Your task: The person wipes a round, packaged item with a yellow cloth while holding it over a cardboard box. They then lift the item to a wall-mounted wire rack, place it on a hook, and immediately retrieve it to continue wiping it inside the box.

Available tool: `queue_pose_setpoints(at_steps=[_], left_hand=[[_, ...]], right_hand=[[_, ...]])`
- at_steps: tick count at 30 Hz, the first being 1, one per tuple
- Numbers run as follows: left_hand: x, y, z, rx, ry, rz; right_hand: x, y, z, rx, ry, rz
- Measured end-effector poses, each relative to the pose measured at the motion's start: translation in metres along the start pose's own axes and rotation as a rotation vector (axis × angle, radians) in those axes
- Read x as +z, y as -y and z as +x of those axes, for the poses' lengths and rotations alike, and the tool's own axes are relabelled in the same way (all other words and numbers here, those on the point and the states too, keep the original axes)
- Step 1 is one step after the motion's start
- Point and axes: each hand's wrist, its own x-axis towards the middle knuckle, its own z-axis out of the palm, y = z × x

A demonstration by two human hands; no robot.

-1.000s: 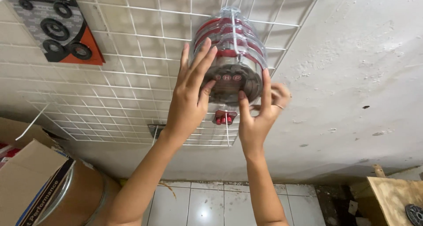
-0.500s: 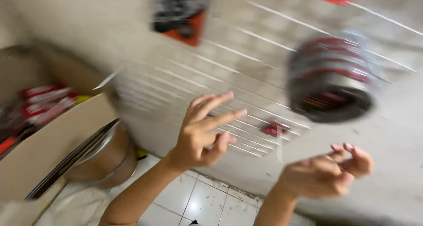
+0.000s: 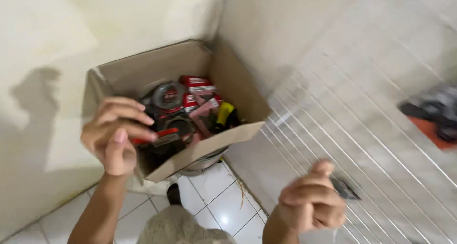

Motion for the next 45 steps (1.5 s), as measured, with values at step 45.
queue_pose_setpoints(at_steps=[45], left_hand=[[-0.032,0.136,-0.081,-1.272,1.252,0.360]], right_hand=[[0.267,-0.256,-0.149,0.856,1.733,-0.142]])
